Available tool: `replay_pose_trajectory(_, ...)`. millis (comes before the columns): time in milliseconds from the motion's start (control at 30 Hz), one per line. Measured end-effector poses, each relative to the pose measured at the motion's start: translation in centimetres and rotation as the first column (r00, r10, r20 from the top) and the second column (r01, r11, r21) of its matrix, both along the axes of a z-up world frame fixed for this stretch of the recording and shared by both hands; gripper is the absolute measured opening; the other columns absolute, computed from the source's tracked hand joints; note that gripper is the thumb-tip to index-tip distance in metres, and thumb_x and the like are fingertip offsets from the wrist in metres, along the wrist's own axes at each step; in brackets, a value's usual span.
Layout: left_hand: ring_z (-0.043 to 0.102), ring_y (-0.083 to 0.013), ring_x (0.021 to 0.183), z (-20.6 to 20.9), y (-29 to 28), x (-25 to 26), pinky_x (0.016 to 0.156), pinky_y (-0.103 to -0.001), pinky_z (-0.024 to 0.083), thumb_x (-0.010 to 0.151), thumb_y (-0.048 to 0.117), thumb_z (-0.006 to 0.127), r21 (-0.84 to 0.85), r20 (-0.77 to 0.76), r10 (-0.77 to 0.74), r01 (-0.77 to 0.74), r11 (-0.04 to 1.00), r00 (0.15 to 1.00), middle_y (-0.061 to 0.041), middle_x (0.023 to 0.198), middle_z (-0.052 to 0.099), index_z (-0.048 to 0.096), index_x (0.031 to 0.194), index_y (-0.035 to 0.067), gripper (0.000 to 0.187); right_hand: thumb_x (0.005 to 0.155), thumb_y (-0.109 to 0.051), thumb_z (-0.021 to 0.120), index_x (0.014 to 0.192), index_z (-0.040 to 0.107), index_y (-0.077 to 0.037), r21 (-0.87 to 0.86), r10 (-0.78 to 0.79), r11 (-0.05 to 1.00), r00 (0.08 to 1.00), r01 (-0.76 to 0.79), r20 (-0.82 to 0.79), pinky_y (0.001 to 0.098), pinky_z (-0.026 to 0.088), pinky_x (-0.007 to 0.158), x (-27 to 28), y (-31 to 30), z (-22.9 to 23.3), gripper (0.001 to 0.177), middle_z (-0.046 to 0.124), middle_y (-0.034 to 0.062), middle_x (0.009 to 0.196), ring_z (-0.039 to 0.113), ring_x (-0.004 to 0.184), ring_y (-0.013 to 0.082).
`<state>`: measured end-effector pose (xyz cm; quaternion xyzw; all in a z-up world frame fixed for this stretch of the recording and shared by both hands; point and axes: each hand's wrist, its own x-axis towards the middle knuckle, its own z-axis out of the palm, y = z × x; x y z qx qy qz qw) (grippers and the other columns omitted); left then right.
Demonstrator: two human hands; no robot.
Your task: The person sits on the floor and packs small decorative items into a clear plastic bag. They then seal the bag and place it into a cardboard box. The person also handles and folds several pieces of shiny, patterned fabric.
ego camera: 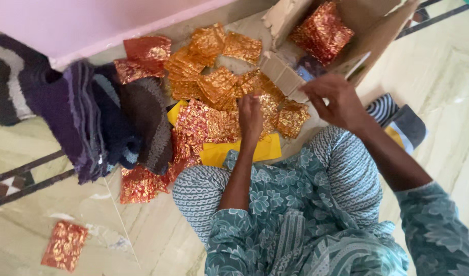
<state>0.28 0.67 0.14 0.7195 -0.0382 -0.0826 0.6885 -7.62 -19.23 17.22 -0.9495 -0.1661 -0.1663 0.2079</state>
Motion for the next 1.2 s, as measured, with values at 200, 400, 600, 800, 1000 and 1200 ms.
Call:
replay_pose_trajectory(200,0.064,-0.0369,0.111,-2.4,-1.3,-1.6,0.094,-0.048,0.051,0.098,0.027,0.06,0.352,0.117,-0.215,0.162,0.922,0.97,-0.018,0.121,0.061,0.068,0.114,0.011,0.025,0.096,-0.01,0.068,0.111,0.075,-0.005,0.097,-0.176,0.973,0.947,0.209,-0.269,0.0436,0.055,0.082,-4.9,1.5,-10.9,0.017,0.073,0.017,0.102,0.069,0.094,0.0362)
replay_pose_trajectory(400,0.03,-0.0506,0.142,-4.5,1.0,1.5,0.11,-0.068,0.029,0.089,0.029,0.072,0.674,0.188,0.012,-0.138,0.726,0.982,-0.031,0.152,0.033,0.054,0.136,0.009,0.055,0.095,-0.013,0.067,0.115,0.075,-0.007,0.279,-0.132,0.908,0.845,0.312,-0.518,0.0405,0.057,0.074,-4.9,0.0,-18.2,0.023,0.076,0.0166,0.1,0.073,0.085,0.0321)
replay_pose_trajectory(600,-0.002,-0.0568,0.152,-6.4,4.3,4.0,0.114,-0.077,0.007,0.086,0.035,0.075,0.81,0.006,0.228,-0.138,0.57,0.974,-0.027,0.168,-0.001,0.026,0.16,0.022,0.09,0.097,-0.015,0.067,0.117,0.075,-0.006,0.255,-0.084,0.941,0.881,0.224,-0.465,0.0377,0.057,0.077,-3.2,-0.5,-20.1,0.023,0.076,0.019,0.1,0.075,0.085,0.0289)
replay_pose_trajectory(800,0.005,-0.0505,0.154,-8.9,5.7,4.0,0.115,-0.077,0.007,0.082,0.041,0.081,0.812,0.047,0.053,-0.069,0.58,0.998,-0.025,0.167,0.013,0.022,0.163,0.029,0.1,0.095,-0.018,0.066,0.113,0.076,-0.007,0.24,-0.063,0.95,0.876,0.199,-0.479,0.0397,0.057,0.076,-3.8,-1.1,-21.4,0.023,0.076,0.0193,0.096,0.075,0.083,0.0299)
replay_pose_trajectory(1000,0.016,-0.0403,0.155,-12.2,3.5,2.4,0.116,-0.073,0.019,0.08,0.042,0.081,0.877,0.025,-0.294,0.12,0.465,0.956,-0.015,0.166,0.026,0.045,0.152,0.029,0.082,0.09,-0.017,0.066,0.112,0.076,-0.008,0.248,-0.046,0.957,0.924,0.149,-0.379,0.0433,0.057,0.077,-3.6,-1.3,-22.9,0.026,0.075,0.0201,0.095,0.073,0.085,0.035)
replay_pose_trajectory(1200,0.015,-0.0405,0.153,-11.6,2.1,0.9,0.115,-0.072,0.019,0.074,0.038,0.083,0.839,0.064,-0.381,0.157,0.521,0.922,-0.015,0.166,0.023,0.046,0.149,0.028,0.085,0.088,-0.017,0.067,0.11,0.076,-0.008,0.18,-0.077,0.966,0.871,0.186,-0.485,0.0458,0.056,0.072,-3.2,-1.5,-24.1,0.025,0.073,0.0209,0.089,0.071,0.079,0.0368)
